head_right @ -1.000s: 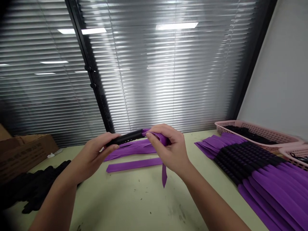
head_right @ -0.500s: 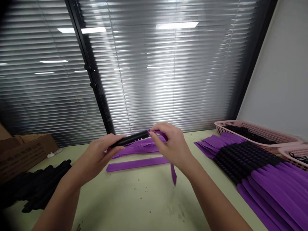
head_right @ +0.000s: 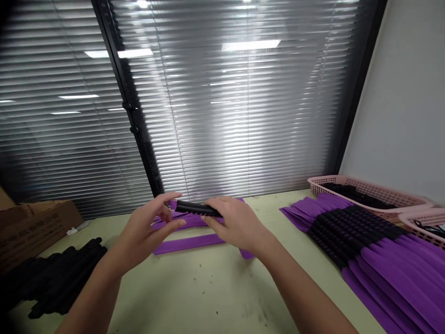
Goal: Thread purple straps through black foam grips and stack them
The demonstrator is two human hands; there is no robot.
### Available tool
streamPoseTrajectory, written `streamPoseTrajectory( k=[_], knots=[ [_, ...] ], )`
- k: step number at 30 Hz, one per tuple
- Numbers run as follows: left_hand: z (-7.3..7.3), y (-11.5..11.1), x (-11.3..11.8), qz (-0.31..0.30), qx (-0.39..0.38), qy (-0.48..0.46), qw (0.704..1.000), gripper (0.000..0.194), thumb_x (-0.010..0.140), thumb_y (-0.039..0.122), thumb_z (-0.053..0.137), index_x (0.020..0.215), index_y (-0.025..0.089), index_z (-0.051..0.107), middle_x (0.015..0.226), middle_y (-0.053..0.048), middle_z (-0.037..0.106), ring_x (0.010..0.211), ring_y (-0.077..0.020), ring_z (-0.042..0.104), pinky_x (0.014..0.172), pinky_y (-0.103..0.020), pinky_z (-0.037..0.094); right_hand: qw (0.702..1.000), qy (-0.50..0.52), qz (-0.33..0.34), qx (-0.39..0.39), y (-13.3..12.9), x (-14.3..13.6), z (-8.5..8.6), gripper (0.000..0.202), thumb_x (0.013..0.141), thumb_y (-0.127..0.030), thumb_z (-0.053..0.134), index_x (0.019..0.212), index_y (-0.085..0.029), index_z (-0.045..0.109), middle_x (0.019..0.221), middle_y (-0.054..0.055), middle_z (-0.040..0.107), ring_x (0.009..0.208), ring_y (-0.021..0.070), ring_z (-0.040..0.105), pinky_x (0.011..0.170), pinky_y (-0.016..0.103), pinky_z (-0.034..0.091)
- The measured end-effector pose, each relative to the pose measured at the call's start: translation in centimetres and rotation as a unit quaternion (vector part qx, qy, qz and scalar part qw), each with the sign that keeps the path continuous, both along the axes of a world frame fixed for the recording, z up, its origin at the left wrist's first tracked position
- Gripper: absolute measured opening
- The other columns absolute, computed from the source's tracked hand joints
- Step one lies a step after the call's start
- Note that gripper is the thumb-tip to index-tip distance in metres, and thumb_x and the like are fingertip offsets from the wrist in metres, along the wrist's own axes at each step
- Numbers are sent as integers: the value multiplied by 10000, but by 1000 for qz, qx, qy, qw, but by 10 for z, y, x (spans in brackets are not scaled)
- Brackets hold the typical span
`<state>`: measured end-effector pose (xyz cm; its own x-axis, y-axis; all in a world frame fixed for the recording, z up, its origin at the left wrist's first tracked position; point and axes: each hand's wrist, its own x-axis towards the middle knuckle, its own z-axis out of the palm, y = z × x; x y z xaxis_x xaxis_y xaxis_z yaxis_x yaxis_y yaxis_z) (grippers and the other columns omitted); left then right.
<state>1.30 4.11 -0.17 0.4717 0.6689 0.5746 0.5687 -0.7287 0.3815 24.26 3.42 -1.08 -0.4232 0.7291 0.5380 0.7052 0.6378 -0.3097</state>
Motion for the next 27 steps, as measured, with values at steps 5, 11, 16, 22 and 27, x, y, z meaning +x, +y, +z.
streamPoseTrajectory(
  k=[5,11,16,22,27],
  knots=[
    [5,4,-13,-25,107,-45,993,356,904,235,523,1253,297,492,911,-17,614,770,-144,578,672,-261,490,966,127,98,-203,-5,8,9,269,906,-446,501,888,-189,579,675,-33,462,563,93,397,523,233,308],
    [8,6,-10,-105,187,-48,976,303,885,84,511,1123,258,580,1058,-44,623,1003,-173,568,814,-291,488,846,198,266,-418,0,6,4,328,905,-397,533,1132,-161,562,623,-50,448,559,78,407,545,223,338],
    [9,7,-11,-151,147,-85,974,298,882,58,504,1087,255,594,1006,-39,626,992,-169,570,820,-296,488,759,240,376,-474,10,2,-10,360,912,-371,511,1142,-102,575,577,-41,512,478,71,446,567,252,414],
    [6,7,-13,-184,37,-144,972,245,897,126,516,1048,276,638,926,-29,631,864,-154,588,708,-268,486,682,251,445,-524,16,-3,-19,384,902,-395,506,1085,-70,594,523,-48,509,430,72,443,611,295,473],
    [4,6,-11,-181,-63,-200,961,157,885,182,557,963,250,675,845,-34,628,773,-148,578,674,-265,484,716,238,397,-522,15,2,-16,293,878,-347,560,1006,-89,614,550,-48,525,447,62,455,621,271,462]
  ],
)
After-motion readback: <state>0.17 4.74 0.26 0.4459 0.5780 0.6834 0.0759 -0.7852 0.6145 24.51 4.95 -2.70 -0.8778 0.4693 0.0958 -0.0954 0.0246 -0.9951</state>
